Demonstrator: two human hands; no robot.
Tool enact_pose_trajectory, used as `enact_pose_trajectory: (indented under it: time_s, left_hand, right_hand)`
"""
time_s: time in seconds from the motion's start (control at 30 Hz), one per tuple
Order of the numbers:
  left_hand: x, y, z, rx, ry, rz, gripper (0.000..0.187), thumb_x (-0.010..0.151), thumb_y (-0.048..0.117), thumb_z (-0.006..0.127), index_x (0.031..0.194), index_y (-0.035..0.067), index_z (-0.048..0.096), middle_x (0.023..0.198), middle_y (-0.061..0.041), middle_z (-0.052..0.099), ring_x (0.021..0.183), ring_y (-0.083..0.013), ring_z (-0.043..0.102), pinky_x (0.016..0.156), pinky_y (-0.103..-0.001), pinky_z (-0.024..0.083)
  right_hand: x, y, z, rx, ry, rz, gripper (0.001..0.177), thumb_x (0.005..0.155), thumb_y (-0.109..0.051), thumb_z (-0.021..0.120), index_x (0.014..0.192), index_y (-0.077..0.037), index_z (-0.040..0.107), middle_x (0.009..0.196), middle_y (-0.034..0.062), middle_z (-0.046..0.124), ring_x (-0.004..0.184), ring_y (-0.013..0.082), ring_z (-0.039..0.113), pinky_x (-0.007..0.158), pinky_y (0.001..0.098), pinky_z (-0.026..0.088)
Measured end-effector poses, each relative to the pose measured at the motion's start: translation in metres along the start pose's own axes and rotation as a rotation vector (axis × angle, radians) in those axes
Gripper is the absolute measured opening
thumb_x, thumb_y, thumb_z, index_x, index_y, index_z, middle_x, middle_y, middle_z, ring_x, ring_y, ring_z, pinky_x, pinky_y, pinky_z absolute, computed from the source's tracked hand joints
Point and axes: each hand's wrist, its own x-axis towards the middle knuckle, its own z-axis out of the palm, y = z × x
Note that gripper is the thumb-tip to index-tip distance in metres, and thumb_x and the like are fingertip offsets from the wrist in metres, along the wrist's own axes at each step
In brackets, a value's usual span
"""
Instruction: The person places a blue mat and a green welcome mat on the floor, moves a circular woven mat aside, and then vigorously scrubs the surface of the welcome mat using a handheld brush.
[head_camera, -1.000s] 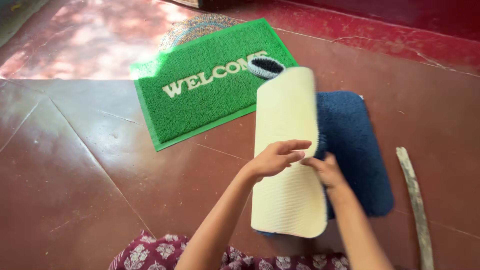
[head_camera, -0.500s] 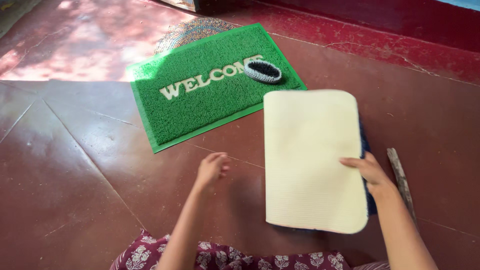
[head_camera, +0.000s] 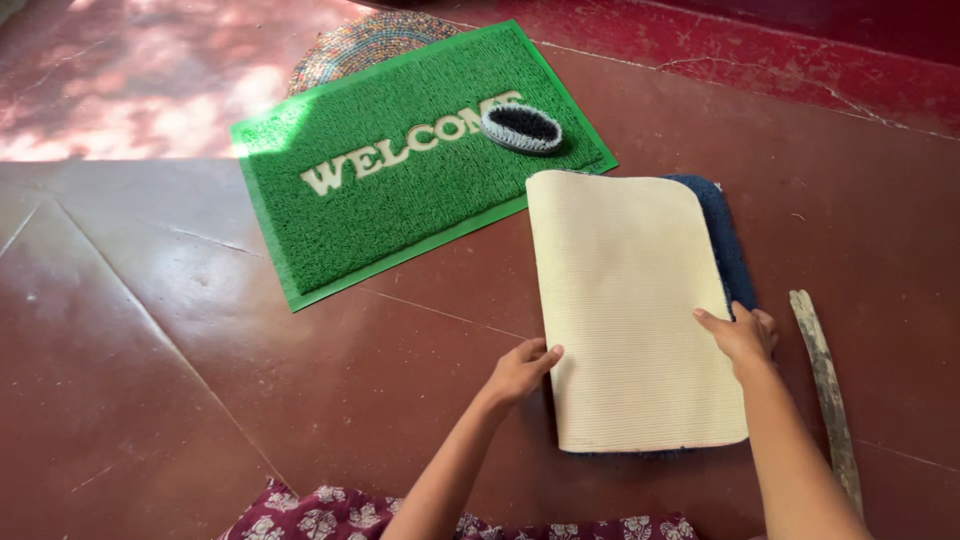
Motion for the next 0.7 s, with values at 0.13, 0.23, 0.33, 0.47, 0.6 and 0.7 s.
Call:
enact_pose_trajectory:
  time_s: [0.13, 0.23, 0.33, 0.47, 0.6, 0.7]
  left_hand:
    - [-0.001, 0.015, 0.018, 0.014, 0.023, 0.022, 0.072, 0.088, 0.045, 0.072, 0.143, 0.002, 0.052, 0.134, -0.017, 0.066, 0.122, -0.0266, 0.065, 0.104, -0.039, 0.05]
    - [-0.013, 0.03, 0.024, -0.036, 0.073, -0.059, 0.069, 0.088, 0.04, 0.073, 0.139, 0.001, 0.051, 0.129, -0.019, 0.067, 0.116, -0.0295, 0.07, 0.101, -0.04, 0.054]
    - [-0.03, 0.051, 0.033, -0.022, 0.093, 0.032, 0.06, 0.087, 0.034, 0.075, 0.13, -0.001, 0.053, 0.123, -0.022, 0.069, 0.111, -0.0306, 0.072, 0.097, -0.04, 0.056]
    - [-0.051, 0.057, 0.035, -0.033, 0.064, 0.146, 0.053, 0.085, 0.028, 0.077, 0.123, -0.001, 0.052, 0.119, -0.025, 0.07, 0.108, -0.0314, 0.071, 0.094, -0.041, 0.055]
    - [-0.039, 0.032, 0.025, -0.083, 0.08, 0.045, 0.065, 0.083, 0.029, 0.076, 0.135, 0.0, 0.049, 0.131, -0.021, 0.067, 0.119, -0.0306, 0.068, 0.101, -0.041, 0.052]
    - [-0.034, 0.015, 0.018, -0.177, -0.066, -0.031, 0.079, 0.089, 0.038, 0.07, 0.153, 0.01, 0.033, 0.15, -0.018, 0.052, 0.136, -0.0298, 0.052, 0.111, -0.048, 0.042]
  right_hand:
    - [0.021, 0.011, -0.002, -0.023, -0.075, 0.014, 0.089, 0.084, -0.055, 0.073, 0.157, -0.013, 0.043, 0.159, 0.0206, 0.035, 0.148, 0.0414, 0.034, 0.12, 0.0696, 0.017]
    - [0.043, 0.025, 0.004, 0.096, -0.115, -0.049, 0.095, 0.083, -0.057, 0.073, 0.158, -0.01, 0.037, 0.158, 0.0239, 0.039, 0.144, 0.045, 0.042, 0.117, 0.0679, 0.031]
    - [0.033, 0.023, 0.013, -0.016, 0.009, -0.074, 0.089, 0.083, -0.061, 0.07, 0.154, -0.014, 0.044, 0.162, 0.0169, 0.032, 0.15, 0.0418, 0.03, 0.118, 0.0693, 0.022]
    - [0.005, 0.019, 0.007, -0.086, 0.014, -0.031, 0.086, 0.081, -0.065, 0.07, 0.15, -0.018, 0.049, 0.166, 0.0117, 0.025, 0.152, 0.041, 0.019, 0.117, 0.0744, 0.011]
    - [0.006, 0.019, -0.001, -0.267, 0.028, -0.039, 0.079, 0.086, -0.061, 0.073, 0.148, -0.016, 0.053, 0.156, 0.0197, 0.037, 0.148, 0.0417, 0.028, 0.116, 0.072, 0.015]
    - [0.012, 0.006, -0.02, 0.237, -0.113, -0.136, 0.082, 0.082, -0.035, 0.085, 0.145, 0.004, 0.049, 0.124, 0.0277, 0.068, 0.109, 0.0381, 0.073, 0.094, 0.0497, 0.058]
